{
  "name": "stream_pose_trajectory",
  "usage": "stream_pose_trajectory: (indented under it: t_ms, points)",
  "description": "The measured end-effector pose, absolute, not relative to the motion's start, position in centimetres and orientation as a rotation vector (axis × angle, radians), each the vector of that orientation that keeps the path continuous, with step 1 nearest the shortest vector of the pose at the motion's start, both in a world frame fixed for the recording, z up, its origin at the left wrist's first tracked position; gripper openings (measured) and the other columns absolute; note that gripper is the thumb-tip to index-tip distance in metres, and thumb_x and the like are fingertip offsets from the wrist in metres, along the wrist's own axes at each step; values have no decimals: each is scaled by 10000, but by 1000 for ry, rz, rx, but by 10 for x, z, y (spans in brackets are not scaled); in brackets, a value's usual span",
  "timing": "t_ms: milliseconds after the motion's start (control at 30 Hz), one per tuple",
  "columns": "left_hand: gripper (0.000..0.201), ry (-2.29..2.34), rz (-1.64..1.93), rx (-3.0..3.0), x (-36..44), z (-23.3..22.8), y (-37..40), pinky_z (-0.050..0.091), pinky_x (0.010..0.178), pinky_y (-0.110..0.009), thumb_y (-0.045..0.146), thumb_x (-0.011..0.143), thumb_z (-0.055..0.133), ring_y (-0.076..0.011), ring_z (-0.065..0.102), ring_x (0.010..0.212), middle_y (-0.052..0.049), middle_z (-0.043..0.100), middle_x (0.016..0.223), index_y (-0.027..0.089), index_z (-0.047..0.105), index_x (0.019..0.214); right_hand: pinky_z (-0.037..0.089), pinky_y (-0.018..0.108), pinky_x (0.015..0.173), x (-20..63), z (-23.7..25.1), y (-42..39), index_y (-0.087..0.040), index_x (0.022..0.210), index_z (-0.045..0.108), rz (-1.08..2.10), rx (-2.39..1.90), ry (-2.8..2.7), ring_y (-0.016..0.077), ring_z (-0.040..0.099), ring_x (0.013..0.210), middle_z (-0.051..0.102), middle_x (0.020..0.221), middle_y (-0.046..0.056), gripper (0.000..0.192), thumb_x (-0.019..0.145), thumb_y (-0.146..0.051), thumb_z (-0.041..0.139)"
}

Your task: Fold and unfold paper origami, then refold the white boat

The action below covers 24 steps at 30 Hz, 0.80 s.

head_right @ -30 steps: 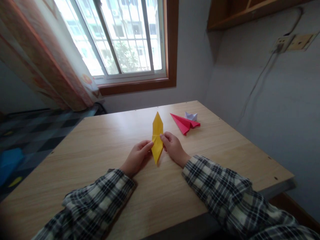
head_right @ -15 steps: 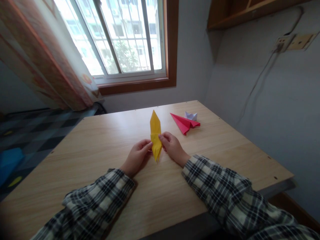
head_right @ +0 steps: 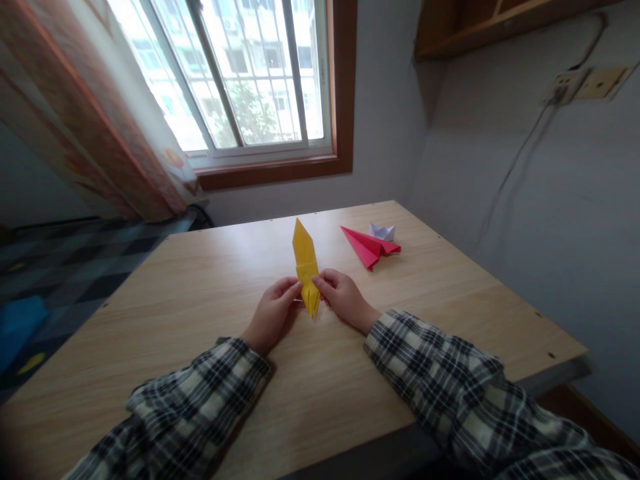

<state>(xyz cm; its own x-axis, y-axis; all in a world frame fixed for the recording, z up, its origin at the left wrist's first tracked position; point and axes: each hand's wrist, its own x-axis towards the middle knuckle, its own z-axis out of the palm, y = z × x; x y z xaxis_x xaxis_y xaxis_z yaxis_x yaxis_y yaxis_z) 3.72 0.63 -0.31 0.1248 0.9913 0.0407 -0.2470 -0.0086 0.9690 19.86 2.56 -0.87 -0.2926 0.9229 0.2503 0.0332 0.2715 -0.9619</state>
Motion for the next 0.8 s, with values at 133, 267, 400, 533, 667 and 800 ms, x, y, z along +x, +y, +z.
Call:
stream_pose_trajectory:
  t_ms: [133, 267, 400, 533, 667, 800]
  points:
    - [291, 929, 1222, 1105, 38, -2, 6, 546, 654, -254, 381, 761, 722, -147, 661, 722, -43, 698, 825, 129, 649, 887, 333, 253, 510, 199, -7, 24, -185, 723, 531, 1131, -921, -1599, 115, 423, 551, 466, 611, -39, 365, 875, -516, 547]
    - [356, 930, 1241, 1081, 37, -1, 4, 542, 649, -263, 390, 745, 737, -138, 663, 666, -23, 695, 790, 159, 565, 954, 334, 254, 514, 199, -7, 23, -188, 707, 522, 1091, -932, -1599, 116, 423, 550, 466, 603, -40, 367, 871, -515, 555]
    - [410, 917, 1274, 1070, 38, 3, 1, 522, 621, -247, 348, 741, 735, -132, 659, 635, 38, 675, 727, 226, 426, 981, 327, 248, 505, 199, -7, 23, -189, 742, 528, 1148, -882, -1572, 110, 422, 542, 468, 614, -42, 334, 874, -493, 563]
    - [365, 903, 1236, 1119, 39, 6, -2, 490, 602, -221, 358, 759, 707, -117, 635, 627, 49, 649, 714, 227, 467, 1001, 328, 236, 490, 197, -6, 22, -192, 852, 542, 1245, -823, -1539, 100, 425, 540, 492, 669, -41, 302, 861, -491, 583]
    - [396, 923, 1213, 1179, 39, 4, 0, 429, 549, -192, 370, 767, 701, -96, 584, 583, 55, 605, 674, 220, 521, 1086, 308, 218, 455, 196, -6, 22, -206, 969, 510, 1336, -767, -1506, 88, 421, 509, 480, 655, -61, 302, 860, -475, 595]
    - [416, 890, 1201, 1229, 38, -1, 2, 432, 574, -208, 342, 770, 706, -99, 578, 598, 44, 619, 700, 212, 506, 1111, 312, 209, 434, 195, -6, 22, -214, 1018, 472, 1367, -732, -1467, 82, 432, 491, 490, 655, -71, 311, 864, -452, 599]
